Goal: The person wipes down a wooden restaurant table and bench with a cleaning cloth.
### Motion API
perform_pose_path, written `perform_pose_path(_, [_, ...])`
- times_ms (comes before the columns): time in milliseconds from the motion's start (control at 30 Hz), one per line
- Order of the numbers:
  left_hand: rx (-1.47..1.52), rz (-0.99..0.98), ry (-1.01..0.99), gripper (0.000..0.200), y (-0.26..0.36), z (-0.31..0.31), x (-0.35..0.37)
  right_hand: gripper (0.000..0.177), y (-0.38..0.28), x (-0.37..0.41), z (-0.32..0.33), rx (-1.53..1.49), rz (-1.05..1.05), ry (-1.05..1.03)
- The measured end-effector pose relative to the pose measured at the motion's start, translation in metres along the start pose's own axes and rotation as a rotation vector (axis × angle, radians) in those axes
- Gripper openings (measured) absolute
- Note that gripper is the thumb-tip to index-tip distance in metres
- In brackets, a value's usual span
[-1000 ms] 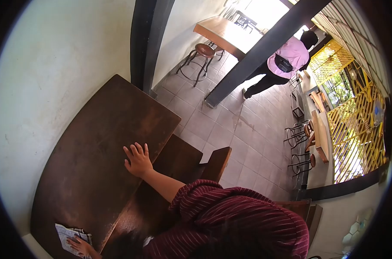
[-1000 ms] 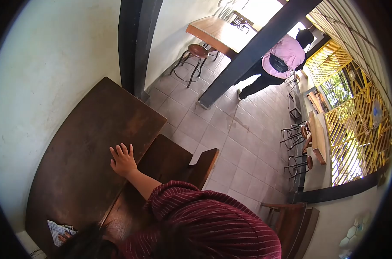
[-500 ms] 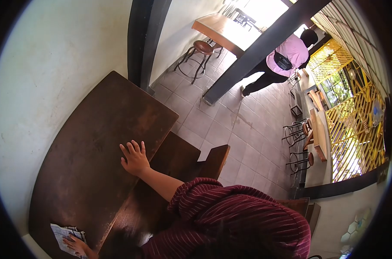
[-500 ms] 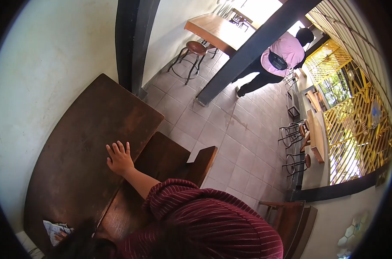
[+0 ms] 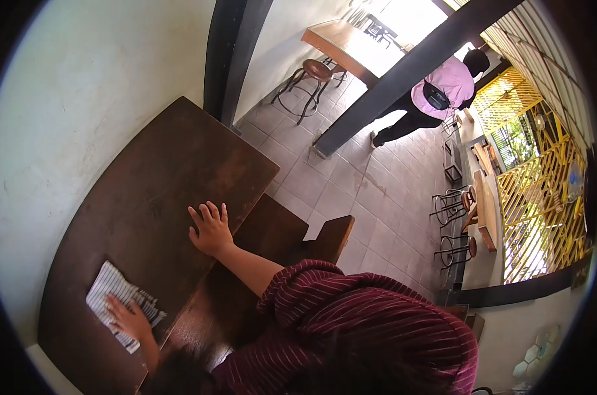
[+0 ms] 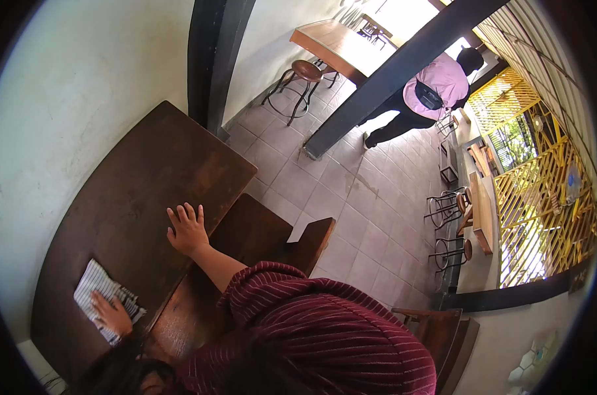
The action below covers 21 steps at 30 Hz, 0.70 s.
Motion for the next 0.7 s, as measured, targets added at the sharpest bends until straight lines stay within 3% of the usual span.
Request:
perform_pose_path(133, [0.241,-0.25,0.071,0.062,0.052,0.027,0.002,0.052,0.001,0.001,-0.002,-0.01,0.005,-0.004])
perform_pose_path(400, [0.348,-0.22,-0.046,0.063,0.066,0.029,-0.004,0.049,-0.002,-0.001,0.01,0.014,0.017,0.025])
perform_pose_path(500, [0.466,-0.251,-0.081,0.065,0.061,0.04,-0.003,0.045,-0.002,-0.008,0.014,0.031,0.063,0.047])
perform_pose_path(600, [0.362,-0.264,-0.127,0.066,0.037,0.053,0.008,0.043,0.002,-0.018,0.01,0.132,0.086,0.015])
perform_pose_path(700, [0.235,-0.032,-0.183,0.065,-0.031,0.047,0.03,0.044,0.002,-0.014,0.007,0.166,0.1,0.022])
Point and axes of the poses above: each hand's wrist, its own x-axis away from the middle knuckle, its own z-axis out of the back of the hand, y = z × x, the point moved 2 cm from there along -x, towards the middle knuckle, and after that the axes turned 3 degrees about z, right-handed, at the moved point
